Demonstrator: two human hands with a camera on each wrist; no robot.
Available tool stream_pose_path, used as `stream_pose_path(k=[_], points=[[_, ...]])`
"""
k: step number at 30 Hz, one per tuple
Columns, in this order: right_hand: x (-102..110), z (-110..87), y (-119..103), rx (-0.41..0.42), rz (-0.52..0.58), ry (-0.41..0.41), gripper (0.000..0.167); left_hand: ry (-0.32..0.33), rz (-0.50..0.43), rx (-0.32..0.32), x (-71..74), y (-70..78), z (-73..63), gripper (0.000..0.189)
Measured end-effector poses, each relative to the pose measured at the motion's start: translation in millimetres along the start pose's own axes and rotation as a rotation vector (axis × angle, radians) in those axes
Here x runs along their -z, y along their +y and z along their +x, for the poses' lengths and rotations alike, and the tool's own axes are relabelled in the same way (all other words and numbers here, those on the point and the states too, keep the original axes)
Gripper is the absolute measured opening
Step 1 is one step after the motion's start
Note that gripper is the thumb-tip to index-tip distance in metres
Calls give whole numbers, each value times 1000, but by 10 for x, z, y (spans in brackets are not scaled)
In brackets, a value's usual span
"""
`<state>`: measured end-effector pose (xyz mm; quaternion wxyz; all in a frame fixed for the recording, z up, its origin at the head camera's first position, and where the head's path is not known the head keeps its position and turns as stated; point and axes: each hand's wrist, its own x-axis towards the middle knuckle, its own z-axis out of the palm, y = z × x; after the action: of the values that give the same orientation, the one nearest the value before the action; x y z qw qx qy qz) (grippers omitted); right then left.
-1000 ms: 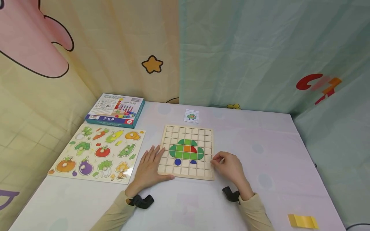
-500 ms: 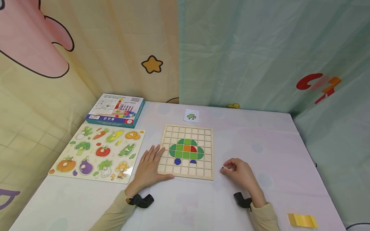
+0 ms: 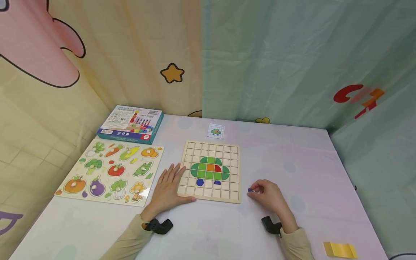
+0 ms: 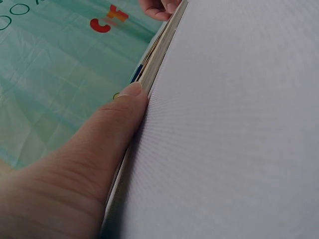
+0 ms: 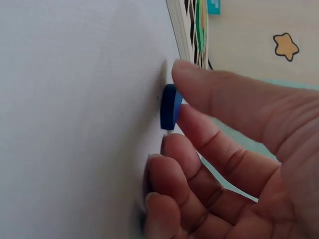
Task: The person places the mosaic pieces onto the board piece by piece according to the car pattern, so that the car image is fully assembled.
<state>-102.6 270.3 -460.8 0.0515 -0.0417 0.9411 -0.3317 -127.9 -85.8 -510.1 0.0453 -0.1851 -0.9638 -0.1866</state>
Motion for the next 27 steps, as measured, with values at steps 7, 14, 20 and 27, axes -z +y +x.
stream_pose_path(k=[7,14,20,27], points=[[-10,21,-34,5,-6,-7,12,-5,-9,4,13,10,-7,114],[4,-2,-63,-9,1,-27,19,-8,-5,5,13,9,-5,114],[-11,1,-75,-19,19,-26,19,8,-6,-6,9,8,-6,114],[-49,102,-203,-1,6,33,17,26,-5,-16,-6,-10,-2,114]])
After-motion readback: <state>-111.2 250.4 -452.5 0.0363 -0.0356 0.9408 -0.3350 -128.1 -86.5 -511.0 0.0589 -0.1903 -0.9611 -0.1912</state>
